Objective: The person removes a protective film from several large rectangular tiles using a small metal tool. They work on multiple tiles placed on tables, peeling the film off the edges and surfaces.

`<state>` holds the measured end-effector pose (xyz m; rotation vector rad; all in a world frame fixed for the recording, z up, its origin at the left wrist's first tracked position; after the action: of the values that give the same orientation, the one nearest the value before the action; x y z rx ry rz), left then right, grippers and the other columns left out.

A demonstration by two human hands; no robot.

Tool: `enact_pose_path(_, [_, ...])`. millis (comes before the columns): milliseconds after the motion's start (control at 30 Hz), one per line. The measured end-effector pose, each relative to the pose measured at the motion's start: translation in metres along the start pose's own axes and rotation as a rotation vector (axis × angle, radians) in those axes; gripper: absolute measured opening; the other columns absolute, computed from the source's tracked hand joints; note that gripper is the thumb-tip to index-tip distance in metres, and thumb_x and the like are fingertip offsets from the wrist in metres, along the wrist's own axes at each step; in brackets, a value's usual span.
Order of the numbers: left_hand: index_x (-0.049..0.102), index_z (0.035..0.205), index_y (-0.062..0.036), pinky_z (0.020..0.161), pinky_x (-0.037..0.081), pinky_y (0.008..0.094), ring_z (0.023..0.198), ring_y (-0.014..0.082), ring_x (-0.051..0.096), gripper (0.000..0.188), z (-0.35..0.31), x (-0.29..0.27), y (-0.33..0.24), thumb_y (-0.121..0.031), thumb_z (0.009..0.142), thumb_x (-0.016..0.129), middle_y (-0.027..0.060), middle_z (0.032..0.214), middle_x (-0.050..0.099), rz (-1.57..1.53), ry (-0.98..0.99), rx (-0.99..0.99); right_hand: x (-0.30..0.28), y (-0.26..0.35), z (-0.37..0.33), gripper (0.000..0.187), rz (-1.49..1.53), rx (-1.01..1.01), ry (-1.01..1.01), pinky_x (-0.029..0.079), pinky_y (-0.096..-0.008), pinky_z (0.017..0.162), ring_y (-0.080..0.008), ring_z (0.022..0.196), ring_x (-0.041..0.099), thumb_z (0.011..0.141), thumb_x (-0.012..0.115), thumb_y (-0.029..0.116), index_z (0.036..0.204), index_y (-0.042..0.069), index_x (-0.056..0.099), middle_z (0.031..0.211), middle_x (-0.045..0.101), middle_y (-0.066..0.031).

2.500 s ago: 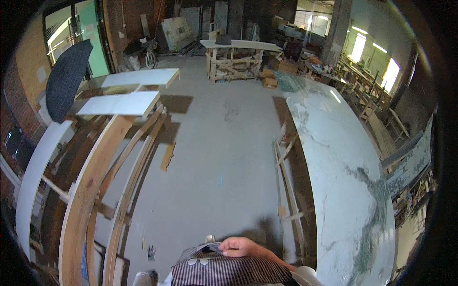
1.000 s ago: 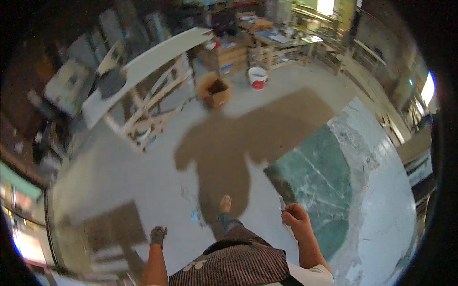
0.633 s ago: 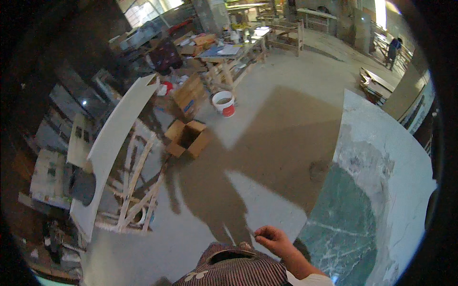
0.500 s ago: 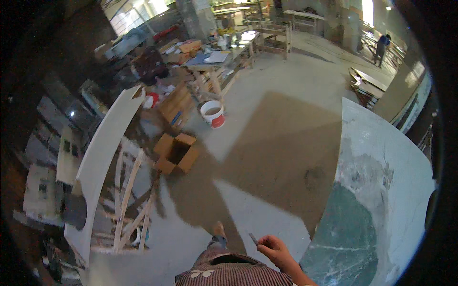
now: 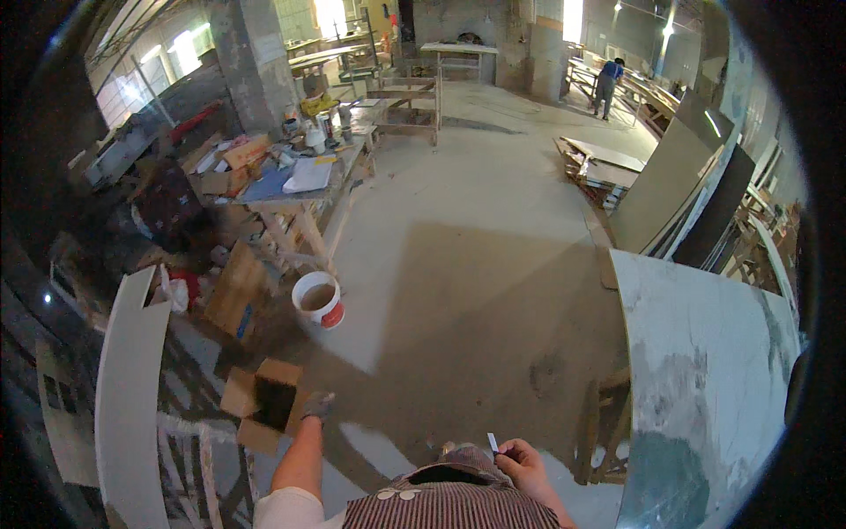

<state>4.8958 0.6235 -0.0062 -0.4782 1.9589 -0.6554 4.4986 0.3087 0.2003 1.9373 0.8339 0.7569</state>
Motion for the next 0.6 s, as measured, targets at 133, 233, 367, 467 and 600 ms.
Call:
enact_pose_path(133, [0.073, 0.097, -0.0108, 0.079, 0.052, 0.0443, 0.088, 0.0303, 0.067, 0.040, 0.110, 0.067, -0.110, -0.047, 0.089, 0.059, 0.0165, 0.094, 0.070, 0.233, 0.105, 0.296, -0.009, 0.035, 0.084, 0.016, 0.022, 0.075, -0.206, 0.048, -0.0265, 0.083, -0.0101, 0.091, 0.058, 0.092, 0.066, 0.006, 0.107, 0.001, 0.061, 0.098, 0.063, -0.0033])
enact_pose_path(233, [0.073, 0.099, -0.0102, 0.079, 0.051, 0.0452, 0.087, 0.0307, 0.067, 0.035, 0.186, 0.109, -0.095, -0.040, 0.091, 0.056, 0.0183, 0.096, 0.070, 0.327, 0.203, 0.267, -0.002, 0.073, 0.172, 0.021, -0.002, 0.014, -0.171, 0.048, -0.0277, 0.084, -0.0114, 0.094, 0.058, 0.093, 0.067, 0.008, 0.112, 0.000, 0.063, 0.103, 0.064, -0.0041])
enact_pose_path(367, [0.070, 0.107, -0.0057, 0.083, 0.048, 0.0486, 0.091, 0.0339, 0.067, 0.036, 0.208, 0.109, 0.034, -0.035, 0.092, 0.055, 0.0196, 0.104, 0.071, 0.005, 0.295, -0.296, 0.011, 0.134, 0.298, 0.027, -0.107, -0.079, -0.052, 0.047, -0.0256, 0.083, -0.0112, 0.093, 0.058, 0.093, 0.065, 0.008, 0.119, -0.001, 0.062, 0.104, 0.065, -0.0041])
enact_pose_path(467, [0.070, 0.107, -0.0056, 0.083, 0.048, 0.0474, 0.091, 0.0329, 0.067, 0.037, 0.216, 0.070, 0.032, -0.037, 0.092, 0.056, 0.0189, 0.103, 0.071, 0.068, 0.283, -0.547, 0.034, 0.198, 0.384, 0.027, -0.142, -0.017, 0.049, 0.048, -0.0264, 0.087, -0.0117, 0.097, 0.059, 0.094, 0.065, 0.010, 0.120, 0.000, 0.062, 0.106, 0.065, -0.0045])
enact_pose_path(600, [0.070, 0.107, -0.0054, 0.084, 0.048, 0.0458, 0.091, 0.0317, 0.067, 0.038, 0.291, 0.053, -0.035, -0.038, 0.091, 0.058, 0.0180, 0.103, 0.071, 0.055, 0.268, -0.598, 0.060, 0.256, 0.490, 0.032, -0.329, 0.058, 0.149, 0.048, -0.0281, 0.090, -0.0122, 0.101, 0.059, 0.094, 0.064, 0.013, 0.123, 0.000, 0.061, 0.111, 0.065, -0.0069])
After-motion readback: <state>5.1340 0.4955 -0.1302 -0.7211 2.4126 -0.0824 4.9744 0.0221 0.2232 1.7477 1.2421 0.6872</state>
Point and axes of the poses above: each hand's wrist, its own z-axis towards the middle knuckle, its own x-axis out of the palm, y = z × x, the point moved 7 cm from there along z, towards the middle knuckle
